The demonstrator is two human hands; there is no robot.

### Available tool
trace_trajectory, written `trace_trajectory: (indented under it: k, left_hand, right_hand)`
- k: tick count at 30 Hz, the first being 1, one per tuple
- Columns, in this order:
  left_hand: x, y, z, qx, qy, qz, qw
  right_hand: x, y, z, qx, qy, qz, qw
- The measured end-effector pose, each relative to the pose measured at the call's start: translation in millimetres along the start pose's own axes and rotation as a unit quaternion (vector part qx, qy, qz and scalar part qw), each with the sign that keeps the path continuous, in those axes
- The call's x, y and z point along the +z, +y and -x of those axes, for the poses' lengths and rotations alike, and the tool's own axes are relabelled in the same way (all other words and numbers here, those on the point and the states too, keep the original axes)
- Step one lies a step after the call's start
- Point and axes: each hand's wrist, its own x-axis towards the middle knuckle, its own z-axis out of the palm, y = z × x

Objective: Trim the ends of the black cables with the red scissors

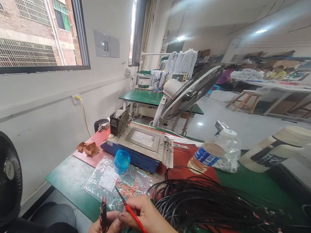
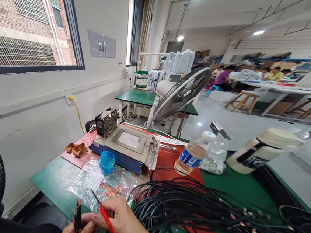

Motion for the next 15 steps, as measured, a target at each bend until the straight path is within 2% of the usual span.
trace_trajectory:
  k: [2,5,7,9,12,15]
  left_hand:
    - [0.0,1.8,1.8,0.003,-0.024,0.005,1.0]
    - [-0.3,5.3,3.4,-0.003,-0.107,0.004,0.994]
    - [0.4,7.3,3.9,-0.007,-0.152,0.002,0.988]
    - [2.2,8.5,4.2,-0.002,-0.173,0.016,0.985]
    - [4.9,8.3,3.7,0.002,-0.167,0.068,0.984]
    - [4.7,6.0,1.6,-0.012,-0.088,0.068,0.994]
  right_hand:
    - [1.0,0.4,0.1,0.076,-0.057,-0.105,0.99]
    - [2.5,3.8,0.0,0.175,-0.106,-0.225,0.953]
    - [3.1,5.5,0.1,0.197,-0.107,-0.257,0.94]
    - [3.7,5.6,0.2,0.194,-0.104,-0.267,0.938]
    - [4.8,4.9,-0.3,0.174,-0.087,-0.258,0.947]
    - [5.8,6.6,-2.1,0.144,-0.061,-0.254,0.954]
